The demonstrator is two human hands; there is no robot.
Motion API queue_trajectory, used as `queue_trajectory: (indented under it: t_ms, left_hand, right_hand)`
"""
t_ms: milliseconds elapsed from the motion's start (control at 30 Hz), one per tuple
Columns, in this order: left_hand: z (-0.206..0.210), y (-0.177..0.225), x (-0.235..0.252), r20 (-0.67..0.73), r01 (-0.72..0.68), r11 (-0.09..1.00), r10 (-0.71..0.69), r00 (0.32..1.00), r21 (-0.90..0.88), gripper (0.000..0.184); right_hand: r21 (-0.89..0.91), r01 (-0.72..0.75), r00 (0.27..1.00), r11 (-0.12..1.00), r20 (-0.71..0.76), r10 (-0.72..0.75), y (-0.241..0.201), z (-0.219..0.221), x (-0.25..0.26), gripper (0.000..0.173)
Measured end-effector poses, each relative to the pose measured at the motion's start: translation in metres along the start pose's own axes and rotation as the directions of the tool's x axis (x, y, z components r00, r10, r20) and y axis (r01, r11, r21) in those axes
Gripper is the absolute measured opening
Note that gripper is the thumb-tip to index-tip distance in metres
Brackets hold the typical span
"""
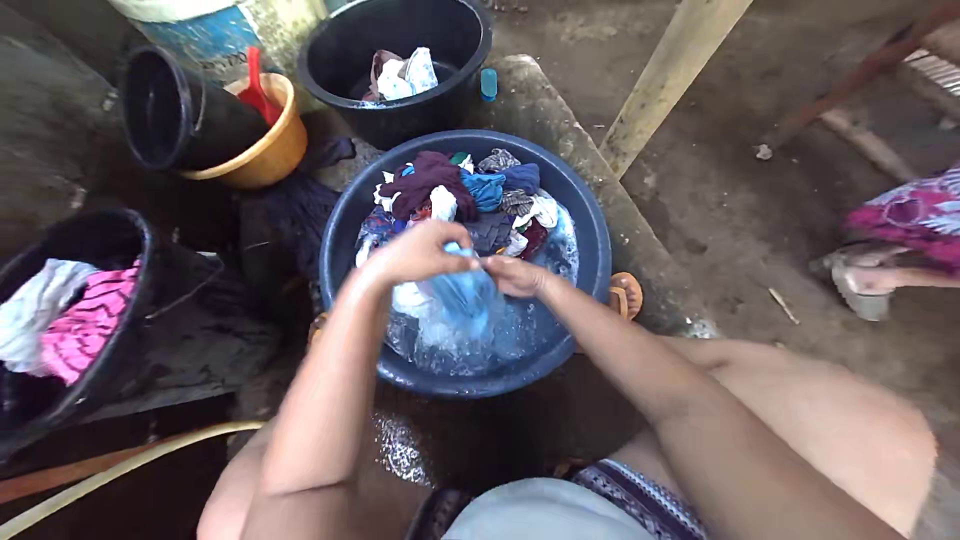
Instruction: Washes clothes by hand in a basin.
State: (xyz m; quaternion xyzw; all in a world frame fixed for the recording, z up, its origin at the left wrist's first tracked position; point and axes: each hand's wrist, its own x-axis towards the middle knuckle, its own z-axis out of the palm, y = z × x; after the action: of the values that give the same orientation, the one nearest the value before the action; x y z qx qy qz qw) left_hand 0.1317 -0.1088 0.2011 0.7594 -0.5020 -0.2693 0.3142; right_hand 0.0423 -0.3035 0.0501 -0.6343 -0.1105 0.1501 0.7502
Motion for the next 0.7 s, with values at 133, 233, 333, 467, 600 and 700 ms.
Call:
queue_trajectory:
  t_ms: [133,233,333,467,600,700]
  left_hand:
    - [-0.075,0.085,-0.059,-0.245,-0.226,0.97,0.24,0.939,0.086,0.015]
    - [-0.125,0.1,-0.096,-0.322,-0.376,0.924,0.379,0.868,0.072,0.007]
    - [-0.151,0.09,-0.125,-0.482,-0.443,0.895,0.407,0.776,0.042,0.009]
    - [-0.139,0.045,-0.127,-0.513,-0.551,0.829,0.433,0.741,-0.096,0.016]
    - [-0.03,-0.041,-0.063,-0.453,-0.448,0.52,0.126,0.882,-0.727,0.034]
    - [0.072,-0.111,-0.017,-0.113,0.131,0.508,-0.422,0.9,-0.851,0.032]
  right_hand:
    - [-0.447,0.047,0.979,0.893,0.197,0.047,-0.072,-0.002,0.003,0.034]
    - [-0.627,0.142,0.983,0.766,0.18,-0.034,-0.121,-0.016,-0.008,0.018]
    - [-0.699,0.245,0.97,0.672,0.175,-0.171,-0.194,-0.032,-0.027,0.023]
    - [-0.64,0.4,0.917,0.656,0.275,-0.29,-0.235,-0.034,-0.042,0.01]
    - [-0.367,0.275,0.96,0.888,0.157,-0.233,-0.153,-0.022,-0.032,0.022]
    - [-0.607,-0.159,0.98,0.779,-0.002,0.199,-0.076,-0.027,-0.018,0.01]
